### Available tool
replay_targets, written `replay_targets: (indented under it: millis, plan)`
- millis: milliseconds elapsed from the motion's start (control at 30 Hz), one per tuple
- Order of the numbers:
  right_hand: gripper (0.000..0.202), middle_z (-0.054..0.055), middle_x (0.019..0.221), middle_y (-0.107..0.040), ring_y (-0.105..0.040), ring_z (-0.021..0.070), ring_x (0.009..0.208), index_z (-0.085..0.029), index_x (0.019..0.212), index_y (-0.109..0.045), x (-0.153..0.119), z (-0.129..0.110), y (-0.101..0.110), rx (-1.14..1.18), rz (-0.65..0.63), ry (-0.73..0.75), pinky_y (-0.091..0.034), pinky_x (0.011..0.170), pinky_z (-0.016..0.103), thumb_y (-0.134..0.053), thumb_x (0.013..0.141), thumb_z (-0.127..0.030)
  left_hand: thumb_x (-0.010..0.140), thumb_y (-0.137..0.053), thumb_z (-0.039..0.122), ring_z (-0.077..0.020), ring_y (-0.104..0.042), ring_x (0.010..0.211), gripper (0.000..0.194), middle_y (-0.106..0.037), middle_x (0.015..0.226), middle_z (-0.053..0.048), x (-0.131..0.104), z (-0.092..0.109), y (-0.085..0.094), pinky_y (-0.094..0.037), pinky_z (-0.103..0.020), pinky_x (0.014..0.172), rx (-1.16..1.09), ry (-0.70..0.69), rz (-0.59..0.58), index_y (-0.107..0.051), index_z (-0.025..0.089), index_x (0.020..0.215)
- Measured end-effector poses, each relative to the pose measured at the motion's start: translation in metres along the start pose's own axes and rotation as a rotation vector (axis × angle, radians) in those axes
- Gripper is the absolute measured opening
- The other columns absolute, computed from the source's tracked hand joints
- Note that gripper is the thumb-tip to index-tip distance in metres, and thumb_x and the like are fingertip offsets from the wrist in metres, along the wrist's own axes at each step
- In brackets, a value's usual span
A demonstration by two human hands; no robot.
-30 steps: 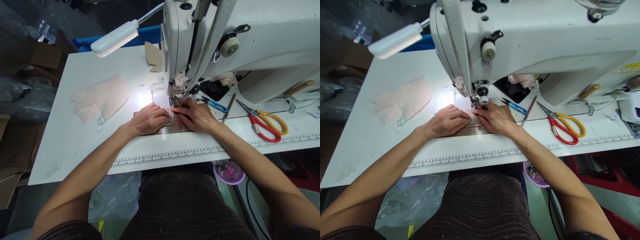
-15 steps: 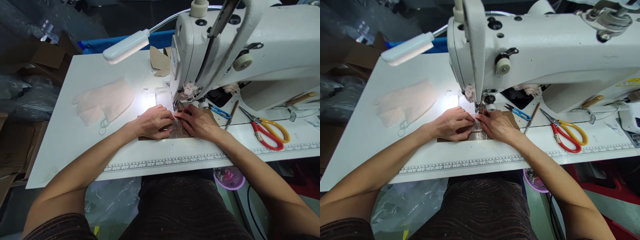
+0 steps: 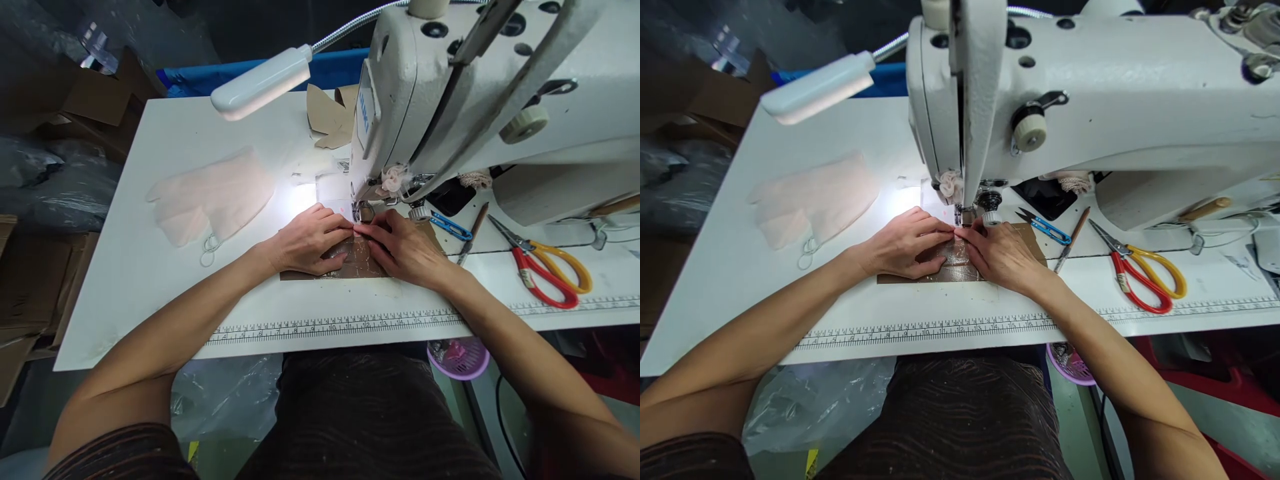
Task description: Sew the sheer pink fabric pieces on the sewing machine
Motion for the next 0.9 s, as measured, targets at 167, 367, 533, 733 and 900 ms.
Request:
replay_targets:
  millis: [167,367,533,733,900]
  plan:
    - [0.040,0.017,0.104,-0.062,-0.060,0.0280,0.088,-0.017,0.127,-0.066,0.000,-0.001,0.001,0.022,0.014,-0.005,-0.051,0.073,0.039,-0.039,0.102,-0.032,0.091,-0.052,0.036,-0.0228,-0.061,0.091,0.032,-0.067,0.118,-0.012,0.001,-0.002,0.000,-0.048,-0.039,0.080,0.017,0.051,-0.022,-0.067,0.015,0.110]
    - [0.039,0.016,0.104,-0.062,-0.061,0.0279,0.088,-0.018,0.129,-0.065,0.000,0.001,-0.002,-0.004,-0.010,-0.048,-0.052,0.075,0.040,-0.041,0.101,-0.030,0.092,-0.052,0.041,-0.0245,-0.060,0.092,0.040,-0.066,0.119,-0.014,0.001,-0.005,-0.001,-0.047,-0.041,0.080,0.051,0.069,-0.063,-0.065,0.012,0.116]
    - [0.039,0.016,0.109,-0.062,-0.064,0.0265,0.091,-0.018,0.130,-0.064,-0.001,0.003,0.003,0.106,-0.033,-0.098,-0.054,0.077,0.038,-0.043,0.100,-0.029,0.092,-0.050,0.046,-0.0252,-0.059,0.093,0.048,-0.063,0.124,-0.016,0.002,-0.008,-0.001,-0.046,-0.042,0.083,0.072,0.074,-0.105,-0.064,0.011,0.122]
    - [0.040,0.012,0.116,-0.066,-0.067,0.0238,0.094,-0.018,0.133,-0.062,-0.003,0.019,0.023,0.318,-0.099,-0.233,-0.056,0.083,0.038,-0.046,0.098,-0.032,0.093,-0.048,0.049,-0.0265,-0.058,0.097,0.054,-0.060,0.129,-0.017,0.003,-0.010,-0.001,-0.045,-0.042,0.086,0.098,0.094,-0.141,-0.060,0.010,0.129]
    - [0.038,0.010,0.100,-0.070,-0.066,0.0252,0.086,-0.018,0.109,-0.069,-0.001,0.042,0.017,0.475,-0.078,-0.372,-0.055,0.081,0.040,-0.043,0.101,-0.045,0.094,-0.046,0.051,-0.0274,-0.057,0.098,0.058,-0.060,0.130,-0.018,0.004,-0.011,0.000,-0.044,-0.042,0.085,0.111,0.104,-0.157,-0.059,0.008,0.130]
Point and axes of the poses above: each hand's wrist, its own x-axis towards the middle knuckle, its own y-axis out of the back of the hand, z = x × y, the point moved 5 cm from there along x, towards the middle knuckle
